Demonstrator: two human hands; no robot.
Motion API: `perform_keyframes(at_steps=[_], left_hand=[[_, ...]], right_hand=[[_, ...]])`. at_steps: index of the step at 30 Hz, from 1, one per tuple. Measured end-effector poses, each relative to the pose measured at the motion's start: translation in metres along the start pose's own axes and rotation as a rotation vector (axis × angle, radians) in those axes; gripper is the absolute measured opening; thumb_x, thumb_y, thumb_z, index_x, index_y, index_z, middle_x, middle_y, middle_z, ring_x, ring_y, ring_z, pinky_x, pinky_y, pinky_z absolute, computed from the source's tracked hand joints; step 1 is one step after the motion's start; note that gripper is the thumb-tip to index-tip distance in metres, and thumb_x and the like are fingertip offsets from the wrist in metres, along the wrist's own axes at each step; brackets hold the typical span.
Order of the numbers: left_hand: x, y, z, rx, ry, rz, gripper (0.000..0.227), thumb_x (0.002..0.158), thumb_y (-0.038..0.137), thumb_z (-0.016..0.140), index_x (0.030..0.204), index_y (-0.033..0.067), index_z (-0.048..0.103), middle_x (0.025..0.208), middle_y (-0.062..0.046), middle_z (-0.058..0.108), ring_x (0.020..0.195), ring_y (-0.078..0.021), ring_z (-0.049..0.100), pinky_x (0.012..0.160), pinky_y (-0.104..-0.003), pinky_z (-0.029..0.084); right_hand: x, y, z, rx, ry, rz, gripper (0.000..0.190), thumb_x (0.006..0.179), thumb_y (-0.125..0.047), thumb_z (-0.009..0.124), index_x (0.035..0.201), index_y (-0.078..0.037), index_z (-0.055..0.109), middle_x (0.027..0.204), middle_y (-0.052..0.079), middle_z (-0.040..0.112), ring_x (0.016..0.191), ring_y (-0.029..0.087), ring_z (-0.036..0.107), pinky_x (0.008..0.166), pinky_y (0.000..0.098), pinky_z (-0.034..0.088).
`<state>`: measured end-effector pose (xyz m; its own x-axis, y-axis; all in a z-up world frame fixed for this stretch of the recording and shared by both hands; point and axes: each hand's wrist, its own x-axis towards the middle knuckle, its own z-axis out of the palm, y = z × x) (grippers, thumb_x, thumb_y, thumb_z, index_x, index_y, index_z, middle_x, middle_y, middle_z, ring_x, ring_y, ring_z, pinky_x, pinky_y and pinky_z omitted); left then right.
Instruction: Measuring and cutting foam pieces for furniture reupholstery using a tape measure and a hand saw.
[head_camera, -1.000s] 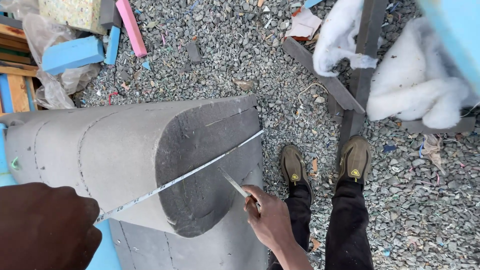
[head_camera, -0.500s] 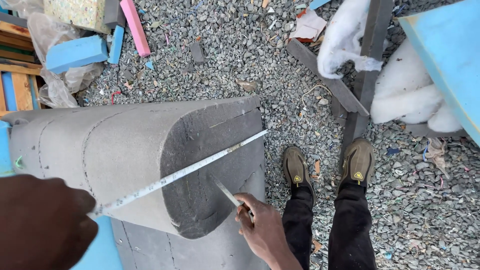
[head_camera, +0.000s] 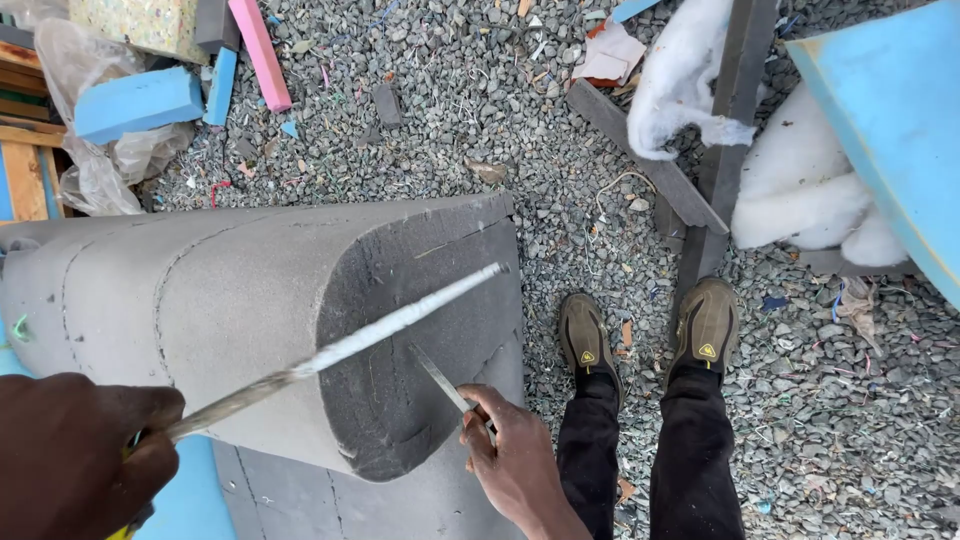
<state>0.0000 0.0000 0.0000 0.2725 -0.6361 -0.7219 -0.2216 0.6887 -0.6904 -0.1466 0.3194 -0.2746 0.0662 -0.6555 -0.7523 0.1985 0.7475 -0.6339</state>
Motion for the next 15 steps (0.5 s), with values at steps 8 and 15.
perform_keyframes(at_steps=[8, 15], left_hand=[[0.006, 0.027, -0.004, -0.61, -0.017, 0.093, 0.043, 0.117, 0.07, 0.06, 0.1, 0.0367, 0.081, 0.083, -0.005, 0.091, 0.082, -0.0327, 0.085, 0.089, -0.042, 0.064], [0.054, 0.095, 0.084, -1.089, 0.202, 0.216, 0.053, 0.121, 0.055, 0.053, 0.099, 0.0208, 0.087, 0.089, 0.003, 0.102, 0.083, -0.0252, 0.094, 0.087, -0.043, 0.068]], right_hand=[[-0.005, -0.028, 0.007, 0.004, 0.018, 0.051, 0.054, 0.121, -0.022, 0.071, 0.17, -0.044, 0.074, 0.099, -0.005, 0.09, 0.061, 0.012, 0.085, 0.063, 0.0334, 0.075], [-0.029, -0.008, 0.016, -0.018, -0.021, 0.054, 0.052, 0.122, -0.024, 0.067, 0.17, -0.042, 0.074, 0.095, -0.007, 0.086, 0.058, 0.012, 0.08, 0.067, 0.0349, 0.072]])
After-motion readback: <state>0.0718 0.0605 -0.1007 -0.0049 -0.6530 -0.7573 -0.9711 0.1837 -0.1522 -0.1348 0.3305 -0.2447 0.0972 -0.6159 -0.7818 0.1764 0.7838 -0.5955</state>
